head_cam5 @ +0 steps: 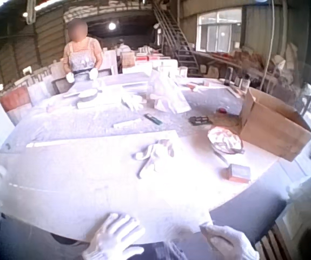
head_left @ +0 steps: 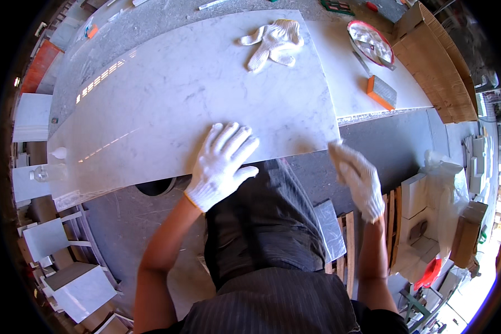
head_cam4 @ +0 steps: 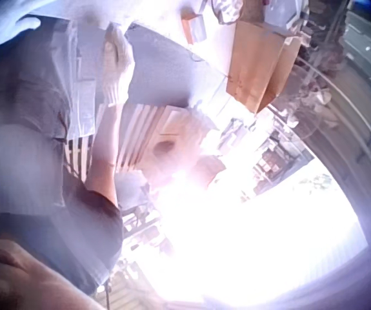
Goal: The person picks up a large white tile from a pallet, walks to a workbench, and wipes the tile surface with a cloth. The person then places the tile on a rack and repeats the process with another tile, wiping it thoroughly before setting it down.
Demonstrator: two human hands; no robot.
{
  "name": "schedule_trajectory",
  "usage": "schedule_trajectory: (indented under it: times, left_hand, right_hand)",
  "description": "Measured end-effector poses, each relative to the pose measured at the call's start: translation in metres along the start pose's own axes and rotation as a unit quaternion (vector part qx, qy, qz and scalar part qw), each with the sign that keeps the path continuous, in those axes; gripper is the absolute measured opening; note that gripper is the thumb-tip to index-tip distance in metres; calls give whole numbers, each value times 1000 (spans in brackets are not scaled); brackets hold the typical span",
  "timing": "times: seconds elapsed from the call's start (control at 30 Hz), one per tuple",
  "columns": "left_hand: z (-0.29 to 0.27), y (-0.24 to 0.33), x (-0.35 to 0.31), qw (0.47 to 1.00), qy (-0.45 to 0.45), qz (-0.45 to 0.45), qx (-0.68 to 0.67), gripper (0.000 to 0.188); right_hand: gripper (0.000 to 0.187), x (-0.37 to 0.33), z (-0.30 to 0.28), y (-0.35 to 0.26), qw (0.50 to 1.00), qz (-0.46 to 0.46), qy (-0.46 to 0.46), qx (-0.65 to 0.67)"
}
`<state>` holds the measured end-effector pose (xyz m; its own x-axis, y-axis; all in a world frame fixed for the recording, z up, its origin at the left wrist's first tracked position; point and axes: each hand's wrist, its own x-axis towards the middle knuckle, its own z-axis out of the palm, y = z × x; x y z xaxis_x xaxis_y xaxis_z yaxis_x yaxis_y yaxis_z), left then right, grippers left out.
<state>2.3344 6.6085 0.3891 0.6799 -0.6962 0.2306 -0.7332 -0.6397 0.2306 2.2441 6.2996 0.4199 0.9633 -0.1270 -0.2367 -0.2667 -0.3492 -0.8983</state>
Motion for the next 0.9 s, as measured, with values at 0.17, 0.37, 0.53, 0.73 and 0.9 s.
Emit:
schedule_trajectory:
  times: [0.17,0.37,0.53,0.73,0.9]
  left_hand:
    - [11,0,0,999,-2,-3,33,58]
    - [19,-1,-1,999,15,-4,36,56]
    - [24,-2,-1,999,29,-1,44,55]
    - [25,-3,-4,999,18,1,40,55]
    - [26,-1,-5,999,25,-2,48,54]
  right_hand:
    - [35,29,5,3,946,-110,57,-299]
    - [43,36,8,5,881,-105,38,-461]
    - [44,83,8,7,836,-169,75,-516]
    - [45,27,14,1,839,-136,9,-527]
    - [44,44,9,2,845,-145,21,-514]
